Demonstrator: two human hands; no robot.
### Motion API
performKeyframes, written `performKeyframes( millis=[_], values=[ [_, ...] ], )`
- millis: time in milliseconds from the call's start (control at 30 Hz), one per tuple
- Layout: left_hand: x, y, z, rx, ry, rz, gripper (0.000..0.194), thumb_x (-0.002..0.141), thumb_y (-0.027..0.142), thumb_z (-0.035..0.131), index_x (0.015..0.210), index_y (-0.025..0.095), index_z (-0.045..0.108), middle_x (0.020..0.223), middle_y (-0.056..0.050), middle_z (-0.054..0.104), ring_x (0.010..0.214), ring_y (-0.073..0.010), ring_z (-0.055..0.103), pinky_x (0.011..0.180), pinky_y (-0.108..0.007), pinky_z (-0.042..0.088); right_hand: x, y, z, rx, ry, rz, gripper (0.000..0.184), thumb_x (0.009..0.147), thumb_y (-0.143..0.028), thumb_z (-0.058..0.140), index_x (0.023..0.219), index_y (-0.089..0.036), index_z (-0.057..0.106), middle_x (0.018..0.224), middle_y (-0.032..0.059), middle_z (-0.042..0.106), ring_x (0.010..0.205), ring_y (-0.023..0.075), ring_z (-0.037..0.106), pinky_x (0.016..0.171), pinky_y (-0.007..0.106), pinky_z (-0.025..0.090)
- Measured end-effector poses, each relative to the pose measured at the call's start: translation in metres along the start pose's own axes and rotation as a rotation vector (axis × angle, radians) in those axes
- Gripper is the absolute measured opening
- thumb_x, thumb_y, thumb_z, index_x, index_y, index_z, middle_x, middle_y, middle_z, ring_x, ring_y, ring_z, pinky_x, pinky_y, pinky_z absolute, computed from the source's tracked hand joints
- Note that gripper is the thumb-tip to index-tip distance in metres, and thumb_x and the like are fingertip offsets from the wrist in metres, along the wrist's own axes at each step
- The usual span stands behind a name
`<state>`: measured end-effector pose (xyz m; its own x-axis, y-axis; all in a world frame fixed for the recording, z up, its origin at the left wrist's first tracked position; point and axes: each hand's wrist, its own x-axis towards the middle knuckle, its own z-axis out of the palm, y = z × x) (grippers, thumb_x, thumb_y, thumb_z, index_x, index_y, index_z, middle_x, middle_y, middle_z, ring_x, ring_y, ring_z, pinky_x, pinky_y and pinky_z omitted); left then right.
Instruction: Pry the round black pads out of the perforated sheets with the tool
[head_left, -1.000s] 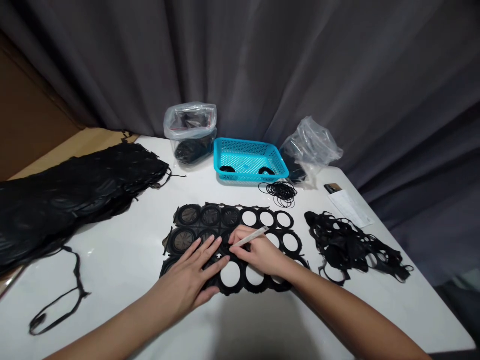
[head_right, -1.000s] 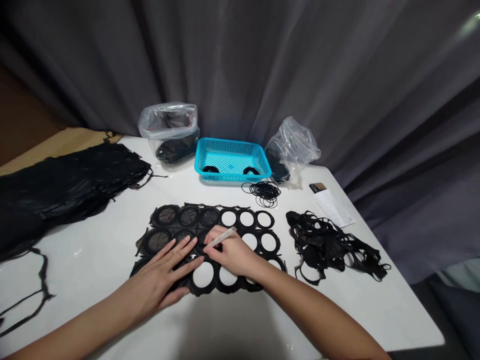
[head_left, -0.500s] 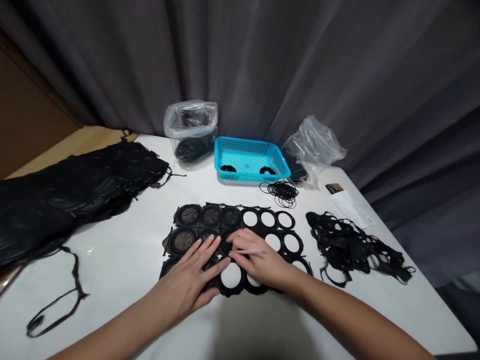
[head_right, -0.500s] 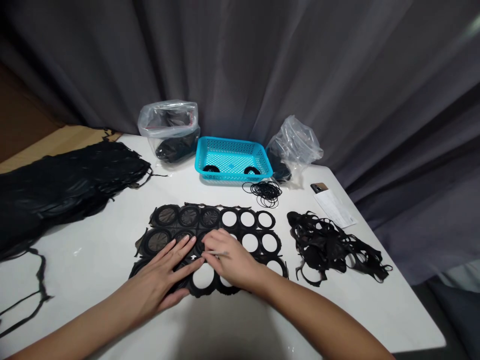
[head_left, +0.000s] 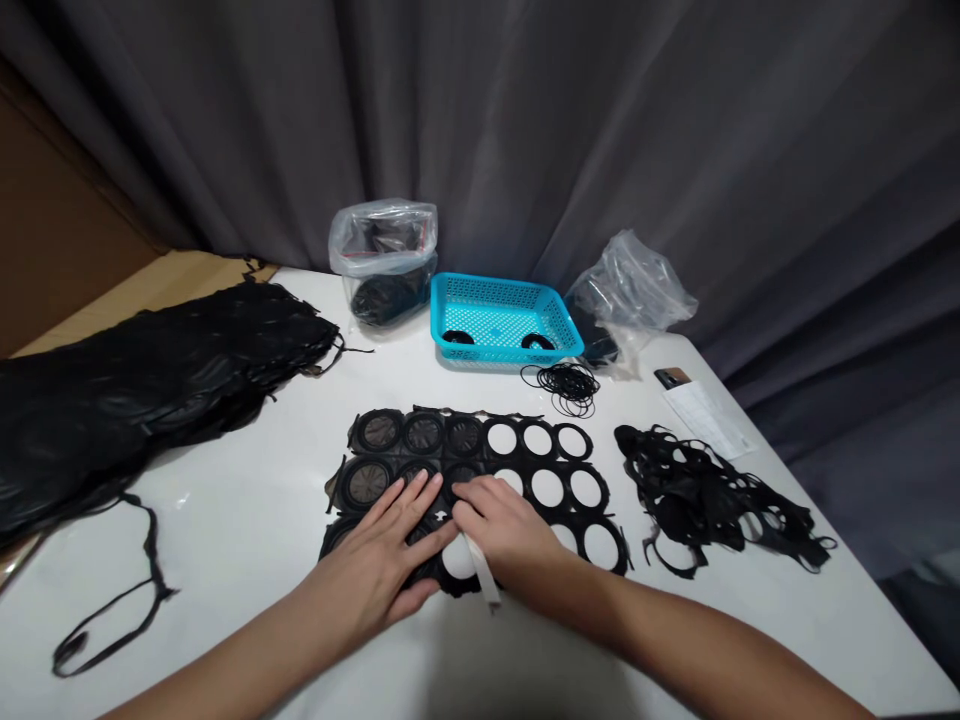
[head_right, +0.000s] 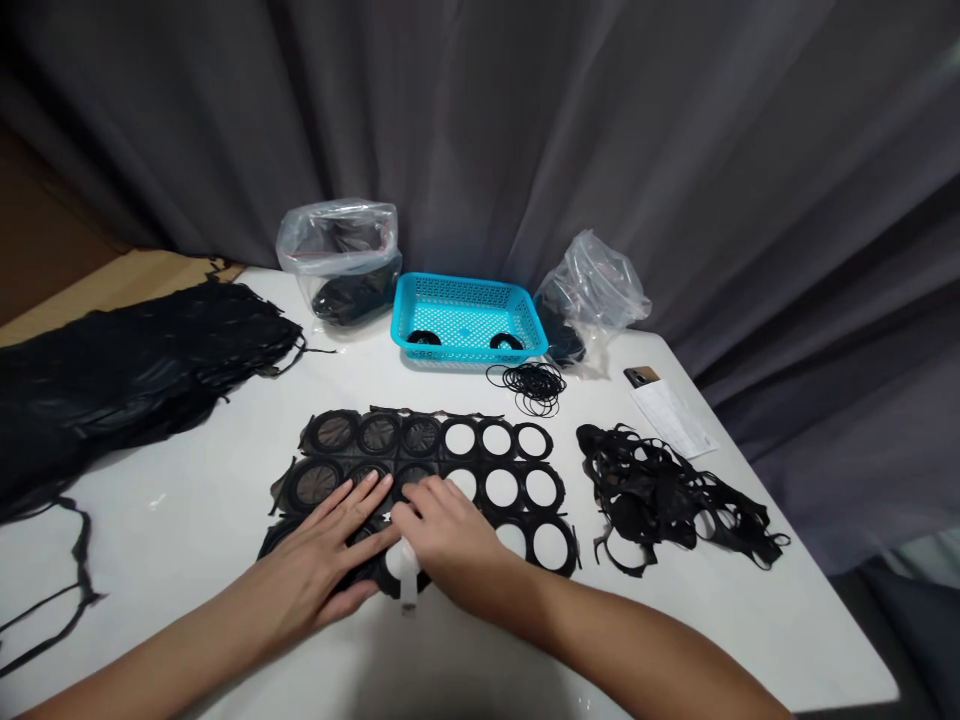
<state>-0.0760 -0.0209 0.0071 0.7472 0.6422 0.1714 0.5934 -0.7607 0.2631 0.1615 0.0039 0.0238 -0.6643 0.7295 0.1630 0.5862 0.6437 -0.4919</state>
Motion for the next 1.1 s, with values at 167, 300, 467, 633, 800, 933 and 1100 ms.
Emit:
performKeyframes(
  millis=[167, 300, 467, 633, 800, 933, 1100],
  values=[
    [-0.007, -0.001, 0.009, 0.003, 0.021, -0.022, 0.062, 0.092, 0.036, 0.066, 0.150, 0.034, 0.044, 0.168, -0.008, 0.012, 0.150, -0.0380, 0.022, 0.118, -0.055, 0.027, 0.014, 0.044, -0.040, 0.047, 0.328, 0.240, 0.015, 0.098, -0.017, 0.046, 0.093, -0.021, 0.060, 0.096, 0.0091, 0.069, 0.086, 0.0228, 0.063, 0.079, 0.035, 0.049],
    [0.000, -0.001, -0.001, 0.011, 0.008, -0.018, 0.062, 0.091, 0.052, 0.066, 0.148, 0.035, 0.047, 0.164, -0.009, 0.026, 0.146, -0.0391, 0.031, 0.115, -0.056, 0.031, 0.032, 0.066, -0.066, 0.144, 0.406, 0.368, 0.015, 0.097, -0.026, 0.051, 0.088, -0.021, 0.061, 0.089, 0.0052, 0.070, 0.078, 0.0206, 0.064, 0.072, 0.031, 0.046],
    [0.035, -0.016, -0.019, 0.054, 0.027, -0.067, 0.048, 0.101, 0.044, 0.053, 0.145, 0.023, 0.051, 0.152, -0.014, 0.047, 0.140, -0.0327, 0.043, 0.112, -0.051, 0.038, 0.049, 0.054, -0.045, 0.341, 0.150, 0.248, 0.012, 0.096, -0.022, 0.052, 0.091, -0.021, 0.063, 0.089, 0.0013, 0.070, 0.080, 0.0168, 0.063, 0.074, 0.028, 0.047],
    [0.044, -0.038, -0.007, 0.113, 0.019, -0.050, 0.052, 0.102, 0.048, 0.050, 0.150, 0.027, 0.044, 0.161, -0.012, 0.034, 0.149, -0.0356, 0.027, 0.116, -0.057, 0.028, 0.058, 0.054, -0.031, 0.402, 0.053, 0.157, 0.014, 0.092, -0.018, 0.059, 0.079, -0.021, 0.059, 0.099, 0.0031, 0.066, 0.093, 0.0178, 0.062, 0.086, 0.032, 0.047],
    [0.036, -0.039, 0.002, 0.140, -0.009, -0.090, 0.056, 0.100, 0.047, 0.055, 0.152, 0.032, 0.041, 0.163, -0.011, 0.030, 0.149, -0.0418, 0.021, 0.114, -0.063, 0.026, 0.061, 0.060, -0.035, 0.426, 0.004, 0.163, 0.015, 0.091, -0.018, 0.062, 0.077, -0.020, 0.058, 0.099, 0.0029, 0.063, 0.092, 0.0178, 0.060, 0.086, 0.033, 0.046],
    [0.037, -0.037, 0.002, 0.127, -0.007, -0.100, 0.053, 0.102, 0.049, 0.050, 0.152, 0.033, 0.041, 0.164, -0.009, 0.026, 0.150, -0.0411, 0.020, 0.114, -0.064, 0.025, 0.062, 0.060, -0.037, 0.418, -0.007, 0.156, 0.016, 0.091, -0.017, 0.062, 0.076, -0.020, 0.058, 0.100, 0.0026, 0.062, 0.091, 0.0175, 0.059, 0.086, 0.033, 0.046],
    [0.037, -0.037, 0.004, 0.120, 0.007, -0.104, 0.053, 0.103, 0.048, 0.047, 0.153, 0.034, 0.039, 0.164, -0.008, 0.026, 0.150, -0.0404, 0.019, 0.115, -0.063, 0.024, 0.054, 0.044, -0.024, 0.247, 0.019, 0.079, 0.012, 0.094, -0.013, 0.055, 0.084, -0.021, 0.058, 0.102, 0.0063, 0.060, 0.094, 0.0203, 0.057, 0.086, 0.035, 0.047]
  ],
)
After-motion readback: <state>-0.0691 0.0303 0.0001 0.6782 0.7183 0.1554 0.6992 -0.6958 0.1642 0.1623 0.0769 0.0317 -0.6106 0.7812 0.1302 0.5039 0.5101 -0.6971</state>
